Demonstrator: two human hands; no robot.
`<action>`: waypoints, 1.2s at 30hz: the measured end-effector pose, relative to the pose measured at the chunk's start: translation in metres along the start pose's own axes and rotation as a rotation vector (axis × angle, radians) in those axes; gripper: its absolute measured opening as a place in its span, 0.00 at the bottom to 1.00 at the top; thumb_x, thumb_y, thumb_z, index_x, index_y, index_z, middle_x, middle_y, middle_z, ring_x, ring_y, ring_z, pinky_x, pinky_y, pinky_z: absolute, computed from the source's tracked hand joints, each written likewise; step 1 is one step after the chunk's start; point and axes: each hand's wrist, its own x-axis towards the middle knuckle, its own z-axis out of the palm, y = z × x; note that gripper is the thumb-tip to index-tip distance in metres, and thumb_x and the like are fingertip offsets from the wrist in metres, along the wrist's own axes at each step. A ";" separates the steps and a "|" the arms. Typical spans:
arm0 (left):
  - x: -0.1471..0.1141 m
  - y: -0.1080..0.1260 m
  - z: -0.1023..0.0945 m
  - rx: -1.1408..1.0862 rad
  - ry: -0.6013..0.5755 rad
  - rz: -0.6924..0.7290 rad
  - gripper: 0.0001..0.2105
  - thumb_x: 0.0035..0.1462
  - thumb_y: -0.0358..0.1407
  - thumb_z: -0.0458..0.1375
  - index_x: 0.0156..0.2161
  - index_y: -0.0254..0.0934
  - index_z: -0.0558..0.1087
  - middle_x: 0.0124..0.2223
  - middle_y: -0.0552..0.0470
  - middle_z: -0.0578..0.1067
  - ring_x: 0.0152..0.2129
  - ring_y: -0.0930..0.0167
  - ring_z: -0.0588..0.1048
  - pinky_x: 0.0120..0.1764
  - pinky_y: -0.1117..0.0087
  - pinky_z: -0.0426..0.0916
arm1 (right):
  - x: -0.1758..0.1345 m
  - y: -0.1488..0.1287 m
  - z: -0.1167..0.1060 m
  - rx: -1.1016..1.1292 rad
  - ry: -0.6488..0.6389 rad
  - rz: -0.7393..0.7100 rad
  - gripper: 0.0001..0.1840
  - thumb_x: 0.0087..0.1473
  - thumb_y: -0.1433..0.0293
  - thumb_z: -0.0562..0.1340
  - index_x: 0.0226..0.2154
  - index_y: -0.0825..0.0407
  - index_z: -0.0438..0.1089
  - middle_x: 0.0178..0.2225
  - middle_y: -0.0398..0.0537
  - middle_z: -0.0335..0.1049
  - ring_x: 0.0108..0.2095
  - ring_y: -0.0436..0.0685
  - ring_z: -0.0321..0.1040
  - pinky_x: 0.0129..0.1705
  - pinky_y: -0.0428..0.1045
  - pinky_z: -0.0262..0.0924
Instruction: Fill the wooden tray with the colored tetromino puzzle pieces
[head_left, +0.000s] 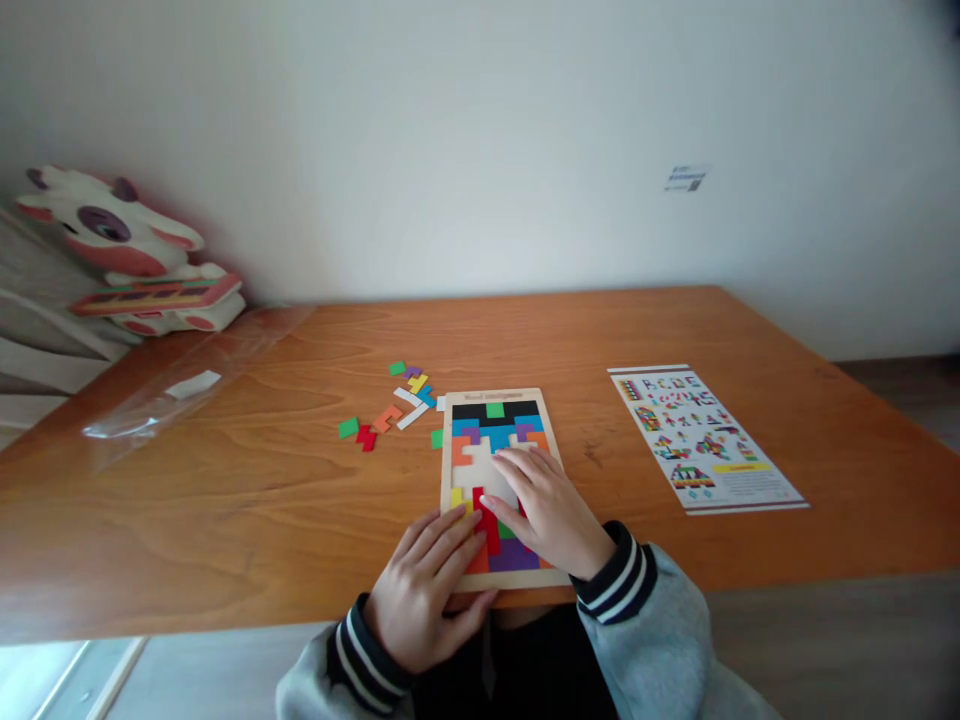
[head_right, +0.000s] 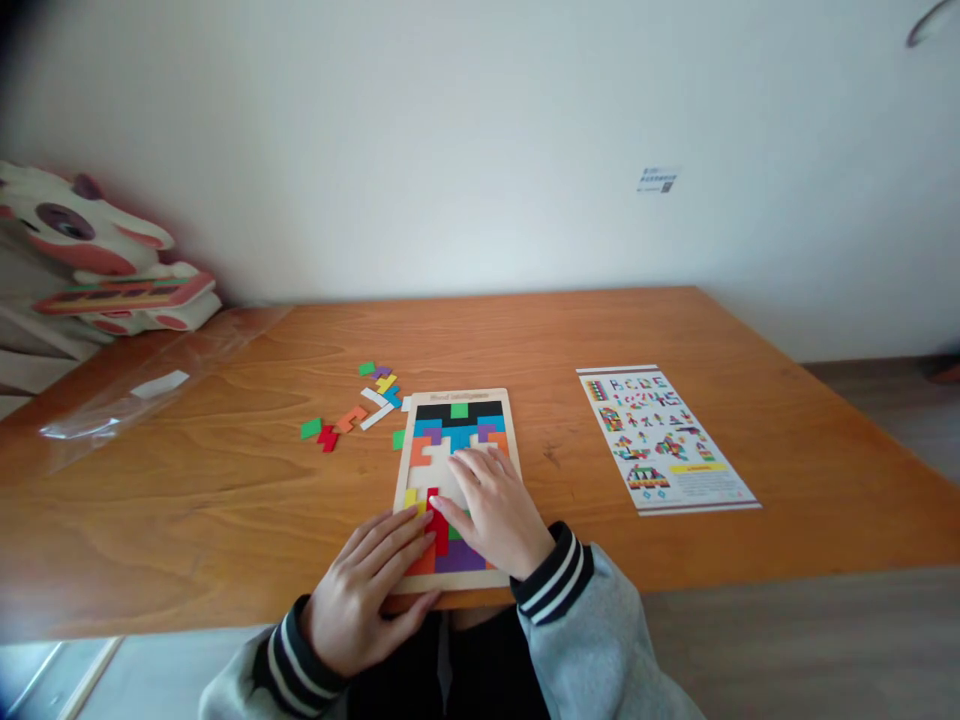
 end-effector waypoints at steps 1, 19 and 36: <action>0.001 0.000 0.000 -0.005 0.005 0.004 0.20 0.60 0.39 0.59 0.56 0.35 0.72 0.55 0.42 0.77 0.54 0.57 0.74 0.55 0.54 0.71 | 0.001 0.000 -0.001 -0.008 0.001 0.005 0.23 0.66 0.59 0.55 0.57 0.55 0.67 0.56 0.59 0.71 0.56 0.65 0.67 0.61 0.64 0.60; 0.003 0.000 -0.001 -0.053 0.003 -0.031 0.17 0.61 0.40 0.58 0.53 0.38 0.74 0.58 0.48 0.75 0.54 0.57 0.74 0.53 0.53 0.73 | 0.016 0.003 0.003 -0.182 -0.086 0.054 0.25 0.66 0.58 0.56 0.58 0.56 0.69 0.59 0.61 0.68 0.57 0.66 0.66 0.59 0.65 0.60; -0.009 -0.003 0.005 -0.019 -0.066 -0.062 0.22 0.61 0.40 0.58 0.59 0.36 0.69 0.64 0.40 0.69 0.61 0.55 0.67 0.57 0.53 0.71 | -0.052 0.018 -0.015 0.027 0.150 0.129 0.22 0.66 0.62 0.56 0.59 0.49 0.65 0.57 0.55 0.70 0.58 0.61 0.67 0.59 0.60 0.65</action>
